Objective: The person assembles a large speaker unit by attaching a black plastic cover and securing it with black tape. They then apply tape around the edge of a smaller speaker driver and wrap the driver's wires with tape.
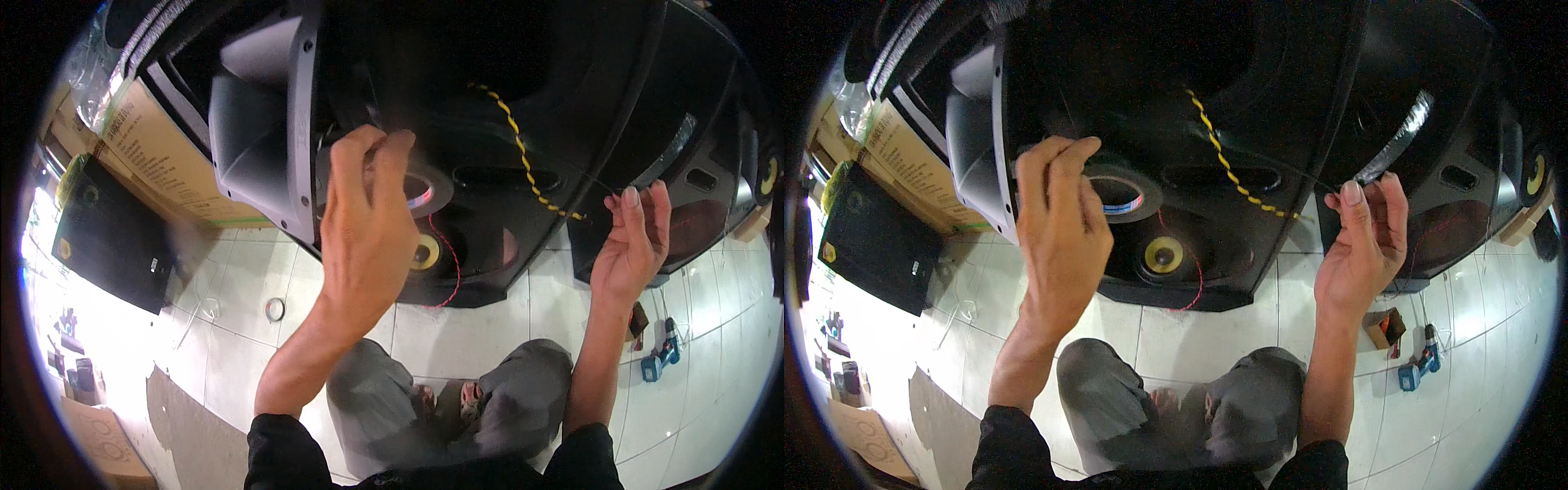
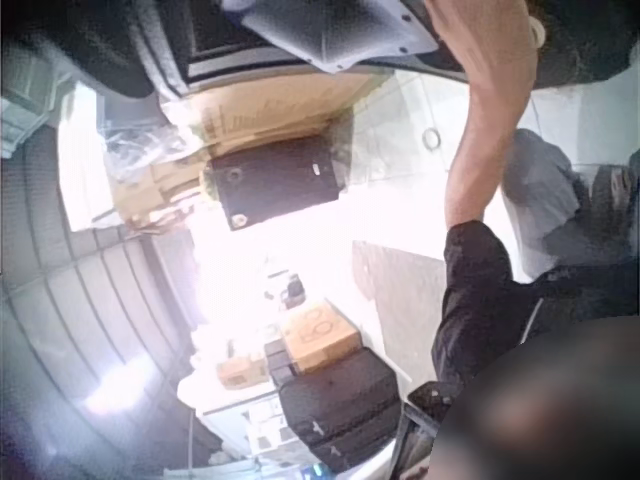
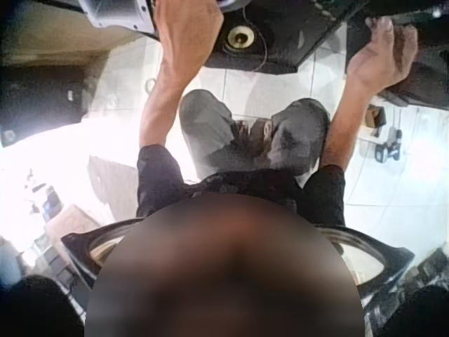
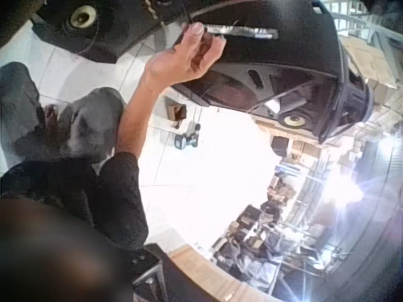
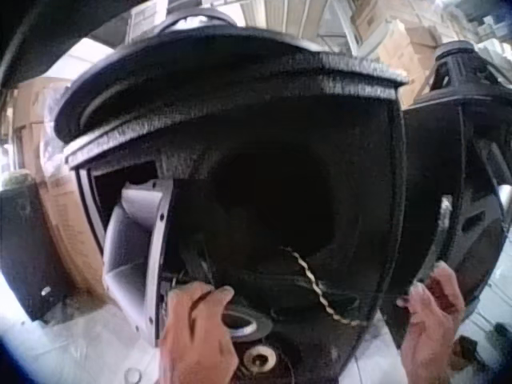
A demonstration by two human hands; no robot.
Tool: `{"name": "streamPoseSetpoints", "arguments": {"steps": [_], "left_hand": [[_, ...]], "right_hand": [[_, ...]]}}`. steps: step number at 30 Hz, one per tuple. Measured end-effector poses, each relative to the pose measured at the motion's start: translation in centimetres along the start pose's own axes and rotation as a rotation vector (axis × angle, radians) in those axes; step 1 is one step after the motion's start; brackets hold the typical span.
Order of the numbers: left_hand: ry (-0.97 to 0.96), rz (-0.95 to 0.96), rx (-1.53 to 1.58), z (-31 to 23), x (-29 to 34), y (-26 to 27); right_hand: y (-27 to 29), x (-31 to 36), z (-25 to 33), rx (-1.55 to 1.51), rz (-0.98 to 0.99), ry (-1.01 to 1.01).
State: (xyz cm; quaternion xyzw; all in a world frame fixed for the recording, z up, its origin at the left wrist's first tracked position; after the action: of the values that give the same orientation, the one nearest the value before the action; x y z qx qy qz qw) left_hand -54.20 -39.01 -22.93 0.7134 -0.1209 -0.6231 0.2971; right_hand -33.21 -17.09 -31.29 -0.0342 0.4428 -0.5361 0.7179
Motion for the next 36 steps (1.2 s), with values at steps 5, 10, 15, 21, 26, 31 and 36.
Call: {"name": "streamPoseSetpoints", "arguments": {"steps": [5, 10, 15, 21, 26, 31, 36], "left_hand": [[-0.014, -0.019, -0.018, -0.4, 0.8, 0.5], [0.168, 0.026, 0.002, 2.2, 0.1, -2.0], [0.006, -0.073, 0.025, 0.8, 1.3, 0.0], [0.078, 0.159, 0.187, -1.2, 3.4, 2.6], [-0.037, 0.418, 0.1, -4.8, 6.1, 3.2], [-0.125, 0.652, 0.288, -8.5, 10.2, 2.4], [-0.288, 0.952, 0.35, -9.2, 14.1, -0.5]], "right_hand": [[1.6, 1.0, -2.5, -0.1, -0.078, -0.1], [1.4, 1.6, -1.2, -0.034, -0.128, -0.008], [1.3, 2.1, -0.9, -0.029, -0.13, -0.006], [1.5, 1.9, -1.9, -0.044, -0.132, -0.041], [1.4, 1.5, -1.2, 0.011, -0.144, -0.027], [1.5, 1.1, -0.3, 0.031, -0.127, 0.006], [5.6, -0.1, 0.7, 0.067, -0.196, -0.029]]}}
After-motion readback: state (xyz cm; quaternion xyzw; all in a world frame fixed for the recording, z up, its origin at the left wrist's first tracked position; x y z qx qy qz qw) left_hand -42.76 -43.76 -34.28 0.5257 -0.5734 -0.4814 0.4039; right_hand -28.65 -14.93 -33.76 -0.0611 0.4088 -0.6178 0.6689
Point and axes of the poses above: each hand's wrist, its own x-axis away from the middle knuckle, its own y-axis out of the back of the hand, z = x × y, the point moved 9 cm from there along -x, towards the middle knuckle, and after that the axes turned 2 degrees about z, right-handed, at the moved point
